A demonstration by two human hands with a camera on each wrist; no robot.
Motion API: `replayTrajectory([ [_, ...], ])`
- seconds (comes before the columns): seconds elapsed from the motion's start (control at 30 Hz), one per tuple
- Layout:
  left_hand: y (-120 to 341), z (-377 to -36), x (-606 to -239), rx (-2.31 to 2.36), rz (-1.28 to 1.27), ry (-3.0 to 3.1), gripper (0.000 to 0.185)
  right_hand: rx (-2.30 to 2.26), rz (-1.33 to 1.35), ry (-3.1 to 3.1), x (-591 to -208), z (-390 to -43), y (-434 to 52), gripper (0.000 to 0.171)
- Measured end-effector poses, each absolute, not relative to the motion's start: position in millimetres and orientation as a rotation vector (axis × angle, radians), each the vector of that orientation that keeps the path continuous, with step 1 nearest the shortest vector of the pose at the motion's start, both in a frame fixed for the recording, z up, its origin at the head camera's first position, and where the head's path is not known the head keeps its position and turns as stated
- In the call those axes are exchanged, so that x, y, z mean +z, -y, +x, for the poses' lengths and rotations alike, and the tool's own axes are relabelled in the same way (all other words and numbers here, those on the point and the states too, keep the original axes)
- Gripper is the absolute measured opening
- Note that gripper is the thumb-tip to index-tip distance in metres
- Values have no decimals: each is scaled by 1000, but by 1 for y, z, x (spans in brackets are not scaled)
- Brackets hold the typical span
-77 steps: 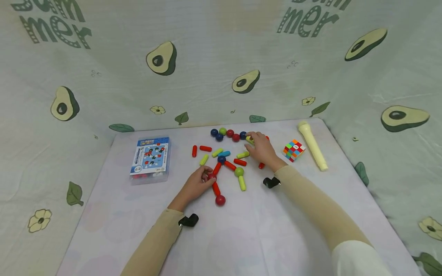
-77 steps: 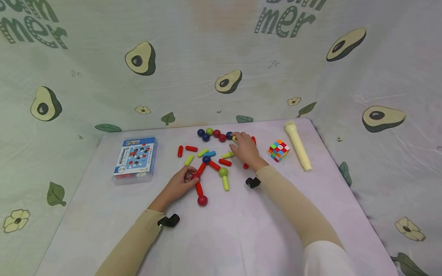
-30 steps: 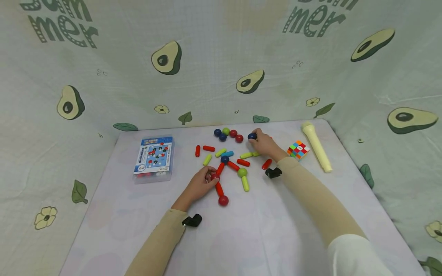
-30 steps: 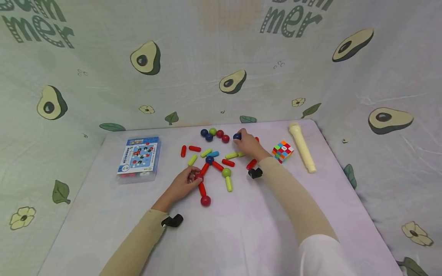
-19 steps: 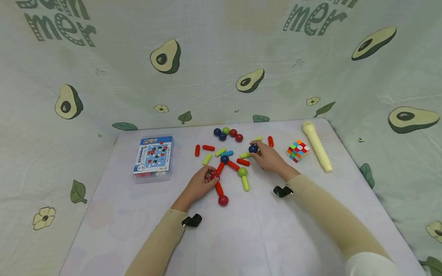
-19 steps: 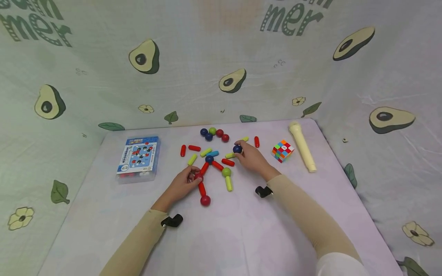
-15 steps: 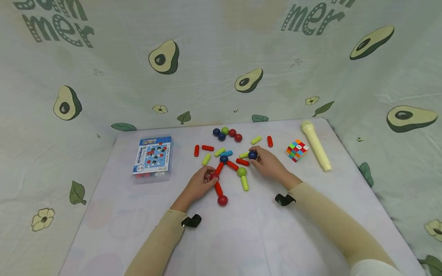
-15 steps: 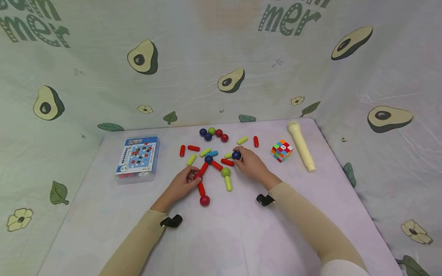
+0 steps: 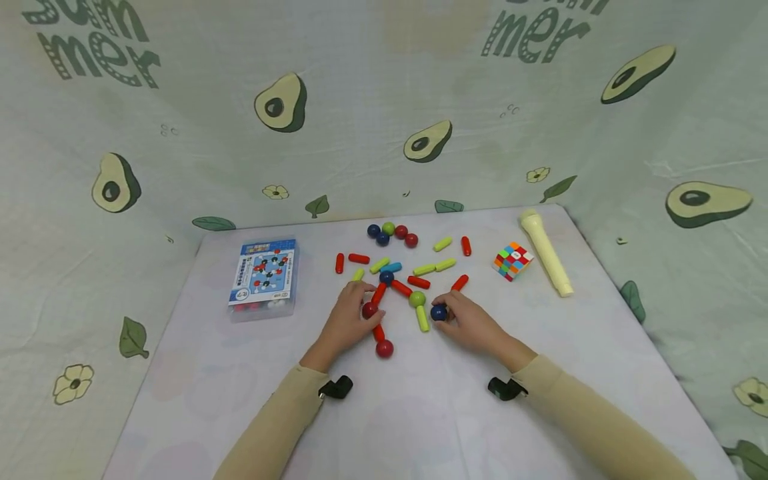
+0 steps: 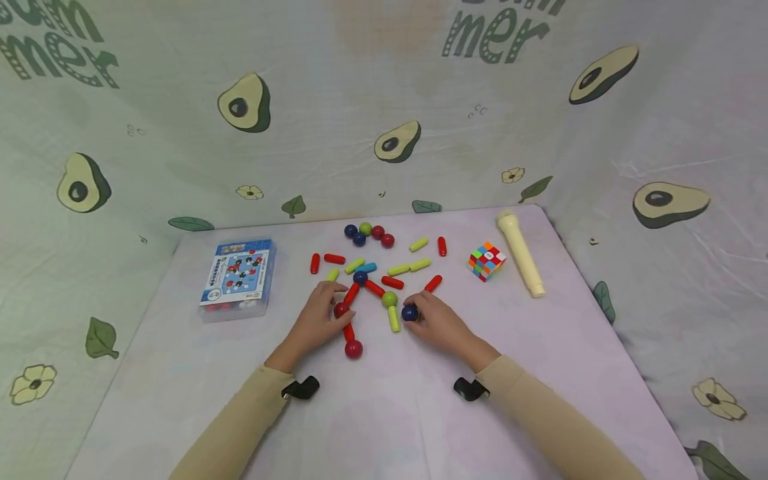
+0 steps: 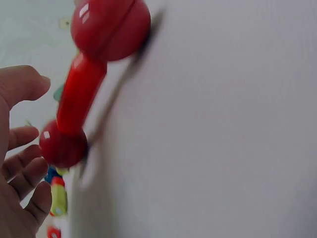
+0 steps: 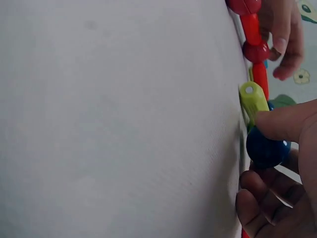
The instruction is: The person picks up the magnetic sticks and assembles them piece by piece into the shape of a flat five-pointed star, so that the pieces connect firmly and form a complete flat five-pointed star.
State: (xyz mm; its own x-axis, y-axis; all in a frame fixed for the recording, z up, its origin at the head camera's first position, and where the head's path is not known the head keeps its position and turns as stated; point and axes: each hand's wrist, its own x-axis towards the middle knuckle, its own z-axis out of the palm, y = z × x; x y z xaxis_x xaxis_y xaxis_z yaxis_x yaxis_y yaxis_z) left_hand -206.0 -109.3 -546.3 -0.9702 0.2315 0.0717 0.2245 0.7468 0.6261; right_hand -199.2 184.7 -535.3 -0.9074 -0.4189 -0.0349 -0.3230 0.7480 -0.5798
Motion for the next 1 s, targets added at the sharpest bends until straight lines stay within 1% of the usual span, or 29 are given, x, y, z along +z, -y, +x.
replayTrajectory([
  [0.27,73,-207,-523,505,913,-2952,62,-930,-659,-2806,-543,-182,-183,39],
  [0.4,57,-211,-522,251,1061,-2883,71,-950,-672,-2826,-546,-176,-182,38],
  [0.53,45,-216,-524,172,1086,-2845,80,-969,-641,-2832,-548,-171,-182,38],
  [0.63,40,-219,-526,135,1068,-2844,83,-990,-627,-2823,-547,-168,-183,39],
  [0.83,36,-221,-529,79,1067,-2880,81,-1002,-662,-2834,-547,-165,-184,38],
  [1.0,35,-221,-528,127,1073,-2866,79,-1005,-629,-2819,-544,-161,-183,40],
])
